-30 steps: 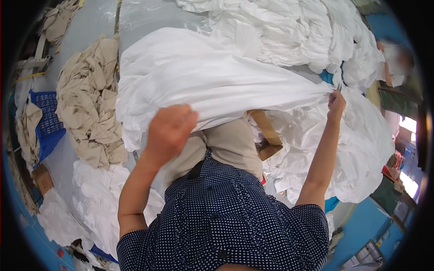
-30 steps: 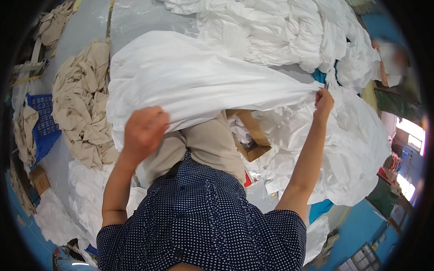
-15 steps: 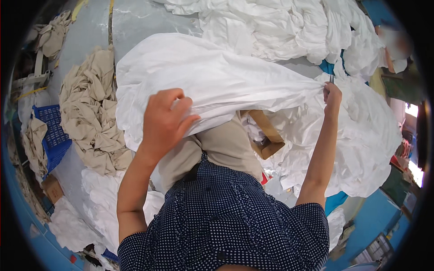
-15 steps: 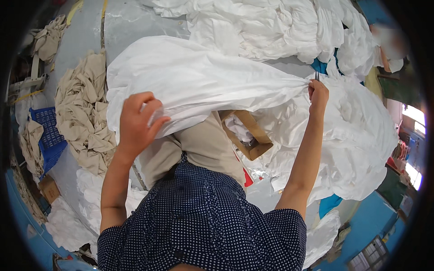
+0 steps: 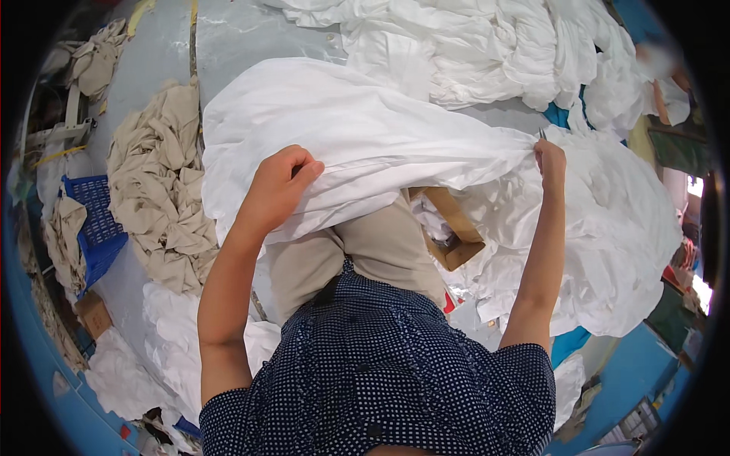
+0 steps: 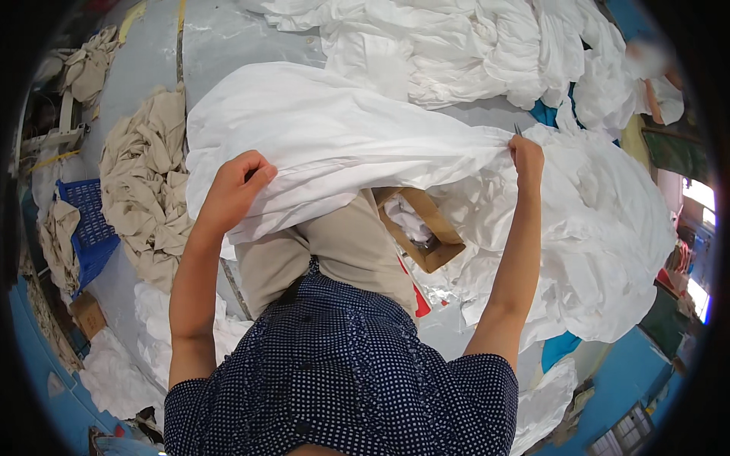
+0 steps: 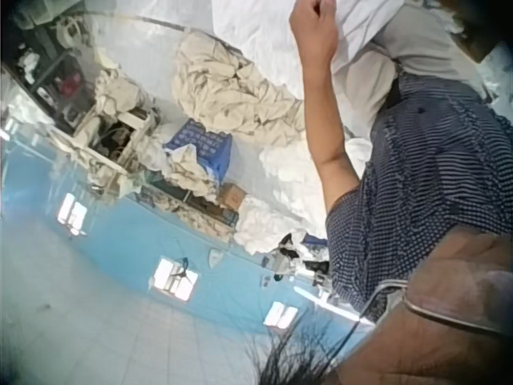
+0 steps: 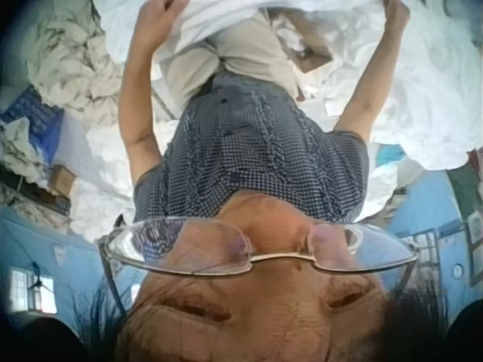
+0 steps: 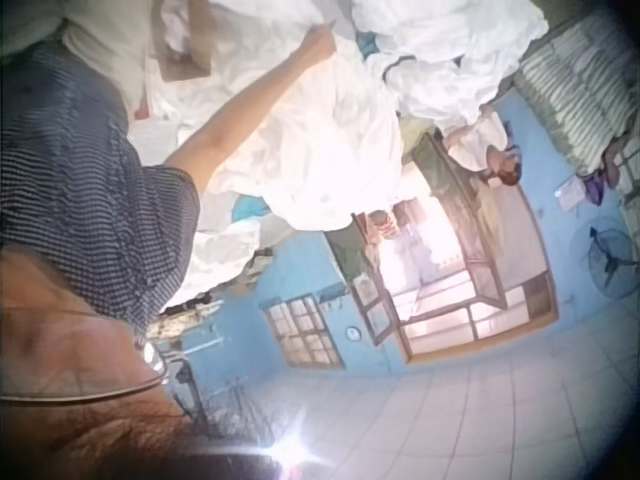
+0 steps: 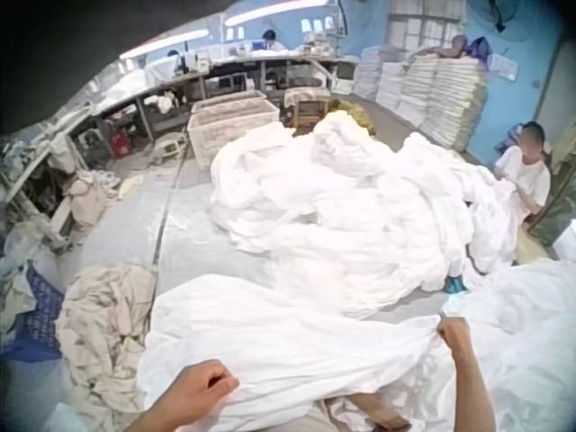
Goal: Trimming excess threads from white fabric items using small scissors or snips.
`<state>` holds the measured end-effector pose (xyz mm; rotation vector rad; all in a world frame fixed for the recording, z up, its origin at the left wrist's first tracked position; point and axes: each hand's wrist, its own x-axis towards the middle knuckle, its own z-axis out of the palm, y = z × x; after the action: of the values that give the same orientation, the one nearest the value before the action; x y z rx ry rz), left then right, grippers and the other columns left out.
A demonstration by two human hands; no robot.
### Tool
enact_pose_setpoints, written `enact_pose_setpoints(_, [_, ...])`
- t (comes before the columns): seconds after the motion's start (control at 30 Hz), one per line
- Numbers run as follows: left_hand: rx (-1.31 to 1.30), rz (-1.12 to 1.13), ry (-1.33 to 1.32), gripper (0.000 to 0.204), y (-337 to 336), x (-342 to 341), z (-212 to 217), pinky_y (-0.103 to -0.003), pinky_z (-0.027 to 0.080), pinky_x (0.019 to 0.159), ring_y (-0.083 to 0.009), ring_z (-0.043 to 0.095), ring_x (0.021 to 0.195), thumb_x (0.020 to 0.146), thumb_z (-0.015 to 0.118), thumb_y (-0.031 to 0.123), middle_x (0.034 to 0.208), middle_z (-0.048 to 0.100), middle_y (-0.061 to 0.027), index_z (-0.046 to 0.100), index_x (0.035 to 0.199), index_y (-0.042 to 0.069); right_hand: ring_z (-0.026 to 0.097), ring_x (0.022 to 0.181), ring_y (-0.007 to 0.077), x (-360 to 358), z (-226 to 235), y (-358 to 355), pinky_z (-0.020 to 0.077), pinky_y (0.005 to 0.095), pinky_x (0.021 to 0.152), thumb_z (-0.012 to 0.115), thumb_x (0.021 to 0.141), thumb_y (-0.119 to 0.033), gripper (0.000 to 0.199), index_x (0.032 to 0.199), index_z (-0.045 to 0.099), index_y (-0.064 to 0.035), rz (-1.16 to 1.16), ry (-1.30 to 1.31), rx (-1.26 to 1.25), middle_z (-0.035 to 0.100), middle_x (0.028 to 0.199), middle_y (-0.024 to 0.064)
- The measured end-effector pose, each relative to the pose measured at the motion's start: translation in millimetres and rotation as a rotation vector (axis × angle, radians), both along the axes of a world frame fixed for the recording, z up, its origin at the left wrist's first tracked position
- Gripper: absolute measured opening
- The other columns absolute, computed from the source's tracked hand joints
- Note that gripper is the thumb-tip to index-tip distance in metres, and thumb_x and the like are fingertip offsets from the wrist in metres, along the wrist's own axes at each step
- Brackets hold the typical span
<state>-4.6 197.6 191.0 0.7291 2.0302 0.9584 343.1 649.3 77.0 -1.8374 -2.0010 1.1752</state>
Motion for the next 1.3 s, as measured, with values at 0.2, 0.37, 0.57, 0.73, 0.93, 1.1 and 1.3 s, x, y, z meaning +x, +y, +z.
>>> enact_pose_setpoints(0.2, [-0.078, -0.034, 0.184, 0.025, 1.7, 1.1, -2.8, -0.038, 0.046, 0.070, -0.0280, 0.057, 0.074, 0.096, 0.062, 0.020, 0.081, 0.060, -0.0132, 0.062, 0.087, -0.003, 0.056, 0.062, 0.0134, -39.2, 4.5, -42.3, 0.0443, 0.0319, 0.061, 0.066, 0.086, -0.019, 0.018, 0.086, 0.069, -0.0013, 0.137, -0.084, 0.182, 0.062, 0.069, 0.0053])
enact_pose_setpoints(0.37, [0.089, -0.080, 0.086, 0.024, -3.6, -1.4, -8.1, -0.029, 0.040, 0.066, -0.0125, 0.042, 0.072, 0.101, 0.059, 0.017, 0.075, 0.046, -0.0016, 0.058, 0.087, -0.002, 0.056, 0.072, 0.0064, -86.3, 46.2, -150.0, 0.0447, 0.0216, 0.068, 0.067, 0.093, -0.009, 0.010, 0.100, 0.071, -0.0031, 0.277, 0.371, 0.130, 0.067, 0.083, -0.0012])
enact_pose_setpoints(0.57, [0.034, -0.076, -0.083, 0.024, -3.9, -0.8, 2.4, -0.026, 0.037, 0.065, -0.0088, 0.039, 0.073, 0.103, 0.058, 0.019, 0.075, 0.044, 0.0016, 0.060, 0.088, 0.001, 0.061, 0.079, 0.0092, -163.8, 96.7, -290.4, 0.0491, 0.0235, 0.071, 0.070, 0.083, 0.006, 0.018, 0.100, 0.070, -0.0010, 0.569, 0.656, -0.054, 0.070, 0.092, 0.0029])
enact_pose_setpoints(0.73, [0.025, -0.137, 0.021, 0.017, -5.7, 1.3, 9.3, -0.030, 0.042, 0.070, -0.0155, 0.048, 0.075, 0.096, 0.064, 0.014, 0.083, 0.054, -0.0047, 0.062, 0.089, -0.001, 0.053, 0.068, 0.0038, -160.4, 77.1, -290.4, 0.0426, 0.0214, 0.060, 0.069, 0.087, 0.003, 0.014, 0.100, 0.071, -0.0024, 0.318, 0.562, -0.062, 0.067, 0.086, 0.0004])
enact_pose_setpoints(0.93, [0.177, -0.055, -0.052, 0.011, -5.3, -0.2, 9.3, -0.026, 0.040, 0.070, -0.0115, 0.047, 0.079, 0.091, 0.068, 0.006, 0.091, 0.052, -0.0014, 0.062, 0.085, 0.000, 0.046, 0.065, 0.0016, -132.9, 24.8, -253.8, 0.0403, 0.0219, 0.060, 0.067, 0.088, -0.001, 0.017, 0.105, 0.071, -0.0014, 0.333, 0.453, -0.047, 0.068, 0.089, -0.0014])
enact_pose_setpoints(1.1, [0.231, -0.014, -0.120, 0.011, -6.0, -6.3, 5.5, -0.025, 0.041, 0.072, -0.0107, 0.048, 0.081, 0.091, 0.068, 0.006, 0.094, 0.055, -0.0013, 0.061, 0.084, -0.001, 0.040, 0.061, 0.0011, -102.3, -31.1, -212.4, 0.0346, 0.0211, 0.056, 0.072, 0.091, -0.009, 0.015, 0.104, 0.071, -0.0015, 0.288, 0.622, -0.344, 0.064, 0.083, -0.0043])
enact_pose_setpoints(1.3, [0.202, 0.013, -0.227, 0.011, -7.5, -11.9, -8.3, -0.022, 0.037, 0.070, -0.0064, 0.042, 0.077, 0.096, 0.065, 0.010, 0.085, 0.052, 0.0048, 0.061, 0.088, 0.002, 0.033, 0.059, 0.0009, -88.4, 17.2, -178.0, 0.0238, 0.0210, 0.053, 0.067, 0.096, -0.016, 0.010, 0.094, 0.069, -0.0070, 0.311, 0.623, -0.361, 0.046, 0.071, -0.0107])
